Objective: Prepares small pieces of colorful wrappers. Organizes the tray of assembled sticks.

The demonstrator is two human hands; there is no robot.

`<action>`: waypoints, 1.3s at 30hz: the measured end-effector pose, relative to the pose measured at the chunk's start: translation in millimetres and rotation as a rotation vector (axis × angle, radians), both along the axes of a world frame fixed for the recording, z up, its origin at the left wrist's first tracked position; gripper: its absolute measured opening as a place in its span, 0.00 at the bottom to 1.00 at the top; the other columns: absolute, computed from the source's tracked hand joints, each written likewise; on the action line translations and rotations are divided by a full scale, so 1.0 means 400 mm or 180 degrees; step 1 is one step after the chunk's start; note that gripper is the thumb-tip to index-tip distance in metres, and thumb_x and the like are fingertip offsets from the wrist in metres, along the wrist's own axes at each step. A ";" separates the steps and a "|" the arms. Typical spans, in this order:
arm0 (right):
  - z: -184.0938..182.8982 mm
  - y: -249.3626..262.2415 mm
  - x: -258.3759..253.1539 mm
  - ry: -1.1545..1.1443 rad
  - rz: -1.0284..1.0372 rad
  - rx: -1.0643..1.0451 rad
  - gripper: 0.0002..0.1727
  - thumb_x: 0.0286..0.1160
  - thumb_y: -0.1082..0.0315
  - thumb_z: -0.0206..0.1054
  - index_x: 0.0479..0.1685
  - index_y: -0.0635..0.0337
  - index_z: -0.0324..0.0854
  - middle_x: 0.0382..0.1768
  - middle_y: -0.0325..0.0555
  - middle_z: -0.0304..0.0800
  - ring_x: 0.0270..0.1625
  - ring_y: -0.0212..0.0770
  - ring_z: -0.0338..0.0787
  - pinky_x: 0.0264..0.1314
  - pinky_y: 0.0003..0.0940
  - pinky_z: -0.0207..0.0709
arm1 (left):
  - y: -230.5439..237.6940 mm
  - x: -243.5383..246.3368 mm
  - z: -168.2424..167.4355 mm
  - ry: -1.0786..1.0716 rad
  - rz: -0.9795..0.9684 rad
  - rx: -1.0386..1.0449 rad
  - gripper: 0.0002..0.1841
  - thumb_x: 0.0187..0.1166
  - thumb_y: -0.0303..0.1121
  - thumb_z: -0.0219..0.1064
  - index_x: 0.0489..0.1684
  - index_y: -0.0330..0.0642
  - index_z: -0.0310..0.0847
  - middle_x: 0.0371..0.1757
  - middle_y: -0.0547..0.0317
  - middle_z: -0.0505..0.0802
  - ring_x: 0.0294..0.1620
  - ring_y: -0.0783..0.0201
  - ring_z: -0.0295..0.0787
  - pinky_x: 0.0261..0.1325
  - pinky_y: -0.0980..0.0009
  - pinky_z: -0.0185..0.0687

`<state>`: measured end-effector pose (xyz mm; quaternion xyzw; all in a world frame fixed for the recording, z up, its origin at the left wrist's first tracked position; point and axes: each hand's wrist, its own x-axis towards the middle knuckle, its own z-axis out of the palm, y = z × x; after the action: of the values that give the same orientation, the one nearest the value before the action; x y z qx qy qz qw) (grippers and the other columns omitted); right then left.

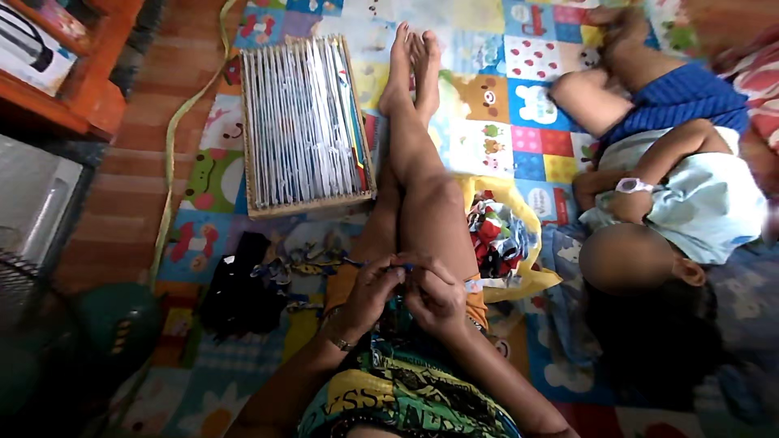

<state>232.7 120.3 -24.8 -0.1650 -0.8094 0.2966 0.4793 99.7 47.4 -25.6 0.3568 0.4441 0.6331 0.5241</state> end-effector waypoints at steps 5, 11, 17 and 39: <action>-0.001 -0.009 0.005 -0.0031 -0.0096 -0.0321 0.06 0.72 0.74 0.64 0.28 0.66 0.80 0.43 0.55 0.89 0.45 0.36 0.89 0.46 0.22 0.83 | 0.010 -0.039 0.008 0.0855 -0.0366 0.0273 0.09 0.86 0.27 0.55 0.39 0.41 0.81 0.29 0.78 0.82 0.27 0.88 0.73 0.32 0.87 0.70; 0.003 -0.014 -0.001 -0.0020 -0.0099 -0.0844 0.06 0.70 0.75 0.63 0.26 0.66 0.79 0.39 0.52 0.86 0.42 0.31 0.86 0.42 0.19 0.80 | 0.012 -0.068 0.018 0.1642 -0.0372 0.0560 0.10 0.85 0.31 0.64 0.39 0.32 0.85 0.31 0.66 0.87 0.32 0.85 0.78 0.39 0.87 0.75; -0.003 -0.006 0.009 -0.0124 0.0442 -0.1534 0.09 0.72 0.75 0.58 0.24 0.65 0.76 0.36 0.47 0.83 0.42 0.29 0.83 0.44 0.21 0.77 | 0.003 -0.076 0.027 0.3119 -0.0228 0.0717 0.13 0.87 0.34 0.58 0.40 0.35 0.84 0.32 0.55 0.88 0.34 0.68 0.84 0.42 0.73 0.81; 0.004 0.005 0.021 -0.0705 0.0153 -0.1237 0.07 0.75 0.71 0.60 0.36 0.66 0.81 0.34 0.47 0.85 0.32 0.29 0.82 0.33 0.23 0.78 | 0.008 -0.052 0.007 0.1769 -0.0083 0.0557 0.11 0.86 0.29 0.59 0.43 0.29 0.84 0.41 0.59 0.87 0.45 0.77 0.82 0.53 0.80 0.79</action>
<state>241.0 122.2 -23.2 -0.2664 -0.7884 0.4384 0.3394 79.0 50.5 -22.9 0.5661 0.5098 0.5401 0.3577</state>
